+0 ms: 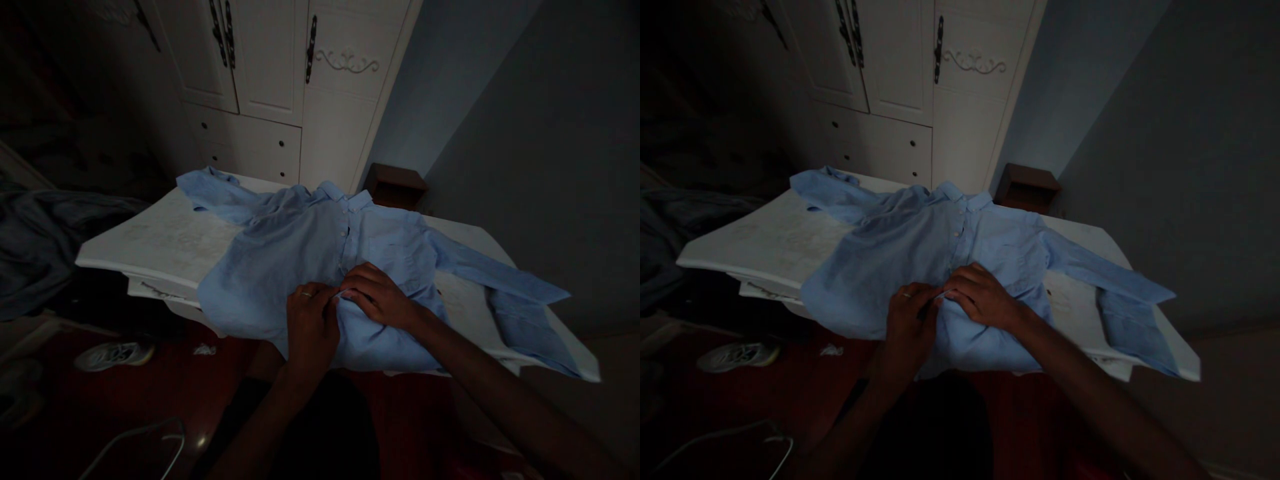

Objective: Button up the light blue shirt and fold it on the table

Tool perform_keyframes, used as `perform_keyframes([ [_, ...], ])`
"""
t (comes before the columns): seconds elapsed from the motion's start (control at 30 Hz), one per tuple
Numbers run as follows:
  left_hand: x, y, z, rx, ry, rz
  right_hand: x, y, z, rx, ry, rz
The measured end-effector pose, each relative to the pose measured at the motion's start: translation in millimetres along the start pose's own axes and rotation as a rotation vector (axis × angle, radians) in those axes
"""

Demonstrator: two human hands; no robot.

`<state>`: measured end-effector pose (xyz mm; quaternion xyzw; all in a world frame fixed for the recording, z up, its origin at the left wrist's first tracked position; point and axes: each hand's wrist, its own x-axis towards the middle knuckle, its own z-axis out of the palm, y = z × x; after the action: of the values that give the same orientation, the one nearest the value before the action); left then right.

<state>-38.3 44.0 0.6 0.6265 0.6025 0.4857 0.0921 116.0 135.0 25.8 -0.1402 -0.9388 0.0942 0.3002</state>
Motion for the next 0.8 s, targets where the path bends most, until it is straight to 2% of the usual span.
perform_keyframes([
  [0.5, -1.9, 1.0, 0.9, 0.010, 0.056, 0.025, 0.2, -3.5, -1.4, -0.258, 0.024, -0.064],
  [0.8, -16.6, -7.0, 13.0, 0.052, 0.232, 0.161, -3.6, -3.9, -5.4, -0.267, 0.093, -0.196],
])
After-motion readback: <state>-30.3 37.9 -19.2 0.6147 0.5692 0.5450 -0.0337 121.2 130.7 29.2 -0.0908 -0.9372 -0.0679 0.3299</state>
